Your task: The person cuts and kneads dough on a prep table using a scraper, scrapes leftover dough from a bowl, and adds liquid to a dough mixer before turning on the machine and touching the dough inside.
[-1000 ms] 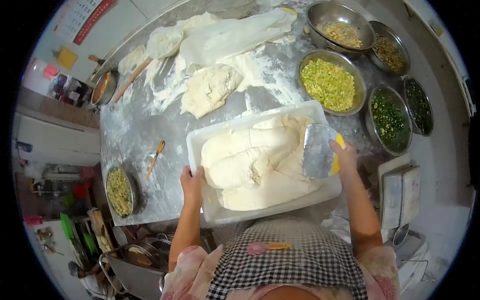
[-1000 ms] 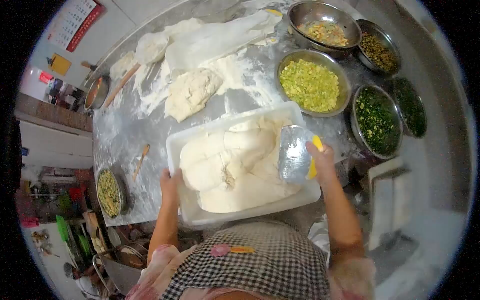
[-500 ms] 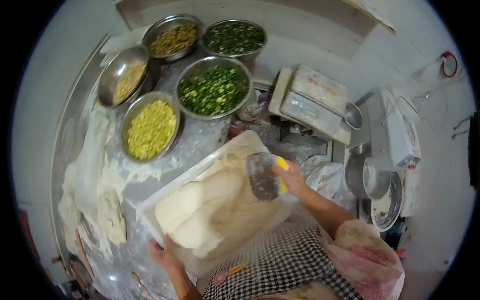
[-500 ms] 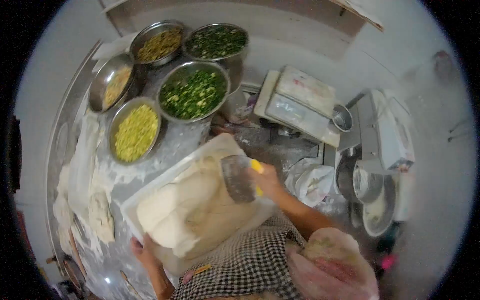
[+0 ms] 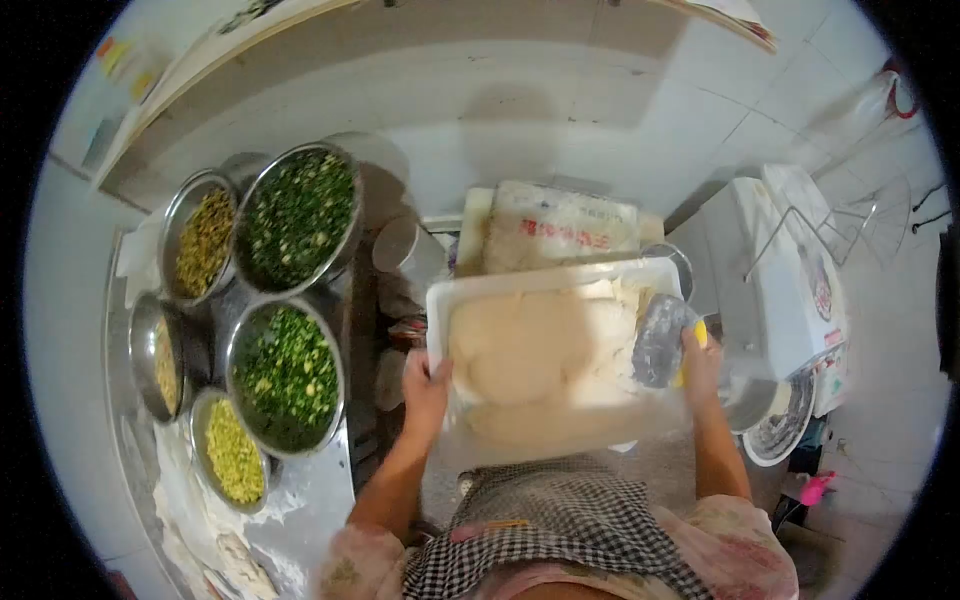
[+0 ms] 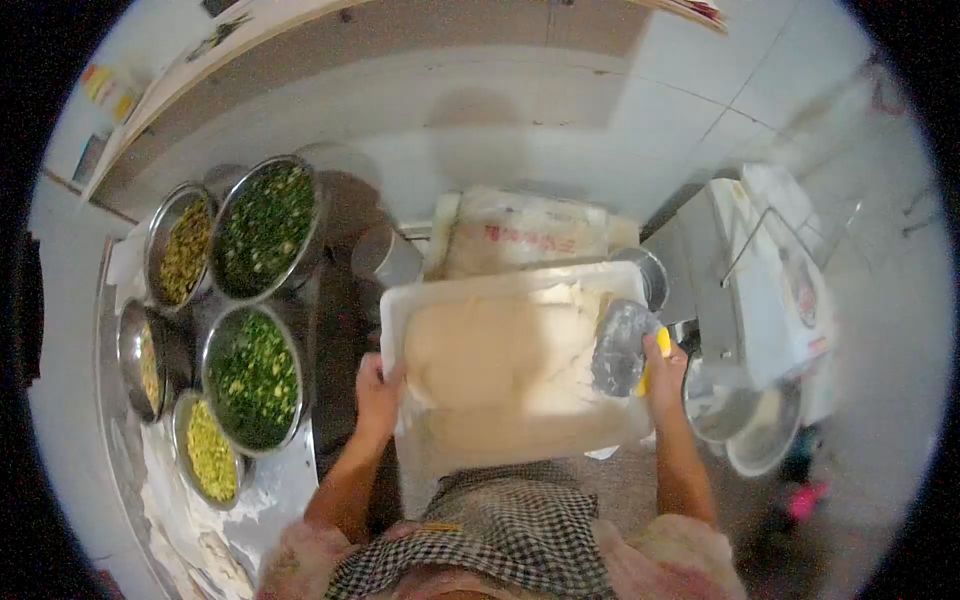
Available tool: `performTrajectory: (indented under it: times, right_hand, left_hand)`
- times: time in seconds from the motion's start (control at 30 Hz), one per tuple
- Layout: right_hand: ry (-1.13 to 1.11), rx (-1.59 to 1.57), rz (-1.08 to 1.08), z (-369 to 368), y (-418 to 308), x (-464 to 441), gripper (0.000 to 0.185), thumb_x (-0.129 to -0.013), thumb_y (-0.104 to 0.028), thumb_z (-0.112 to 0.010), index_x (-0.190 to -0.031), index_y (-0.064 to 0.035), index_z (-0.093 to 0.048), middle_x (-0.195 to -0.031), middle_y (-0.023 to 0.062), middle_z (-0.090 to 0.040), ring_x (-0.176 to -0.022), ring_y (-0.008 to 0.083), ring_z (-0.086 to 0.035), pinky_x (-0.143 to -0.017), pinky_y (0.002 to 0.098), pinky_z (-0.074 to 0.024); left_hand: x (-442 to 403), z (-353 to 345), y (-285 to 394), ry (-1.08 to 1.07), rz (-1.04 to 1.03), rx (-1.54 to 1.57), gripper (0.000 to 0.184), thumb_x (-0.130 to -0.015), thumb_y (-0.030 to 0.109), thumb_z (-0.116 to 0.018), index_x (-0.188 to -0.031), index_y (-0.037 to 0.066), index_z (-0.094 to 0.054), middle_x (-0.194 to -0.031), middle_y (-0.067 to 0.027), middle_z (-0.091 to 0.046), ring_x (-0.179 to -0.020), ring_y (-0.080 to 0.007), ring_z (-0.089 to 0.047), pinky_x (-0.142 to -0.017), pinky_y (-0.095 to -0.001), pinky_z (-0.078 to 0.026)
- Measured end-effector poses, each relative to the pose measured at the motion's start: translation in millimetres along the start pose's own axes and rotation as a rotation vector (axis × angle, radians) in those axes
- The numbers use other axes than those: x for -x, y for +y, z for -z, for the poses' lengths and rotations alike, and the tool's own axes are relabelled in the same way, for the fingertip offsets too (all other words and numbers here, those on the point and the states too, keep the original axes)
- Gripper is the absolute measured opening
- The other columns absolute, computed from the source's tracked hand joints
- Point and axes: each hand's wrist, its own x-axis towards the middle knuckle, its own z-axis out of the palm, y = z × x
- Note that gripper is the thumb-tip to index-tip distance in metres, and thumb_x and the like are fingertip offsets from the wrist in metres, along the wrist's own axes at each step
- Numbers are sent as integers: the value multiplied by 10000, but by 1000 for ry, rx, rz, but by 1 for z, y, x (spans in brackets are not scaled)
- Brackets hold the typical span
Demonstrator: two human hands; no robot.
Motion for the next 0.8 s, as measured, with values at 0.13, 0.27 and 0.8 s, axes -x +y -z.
performTrajectory:
  times: [0.13,0.27,0.8]
  right_hand:
    - [210,221,-166,-16,-39,-68,249,-800,-275,-602,-862,-34,-587,-724,1,-533,-638,96,-475,-561,258,-383]
    - [140,-88,72,-34,-8,-132,214,-813,-256,-613,-732,-79,-525,-647,-40,-488,-557,61,-408,-495,246,-340]
    - [95,-738,-159,-4,-41,-89,369,-849,-230,-543,-1105,23,-463,-1057,140,-552,-945,276,-560,-818,425,-461]
  left_hand:
    - [-118,-70,9,-78,72,13,134,-769,90,-613,-821,-4,-534,-633,-43,-533,-579,-143,-491,-550,-296,-409]
    - [-200,-108,37,-73,6,-147,168,-764,132,-614,-832,-16,-574,-695,-107,-607,-611,-183,-562,-578,-317,-441]
    - [-236,-58,49,-3,-66,-236,496,-760,148,-594,-1210,-3,-449,-919,-134,-602,-896,-288,-575,-793,-364,-435]
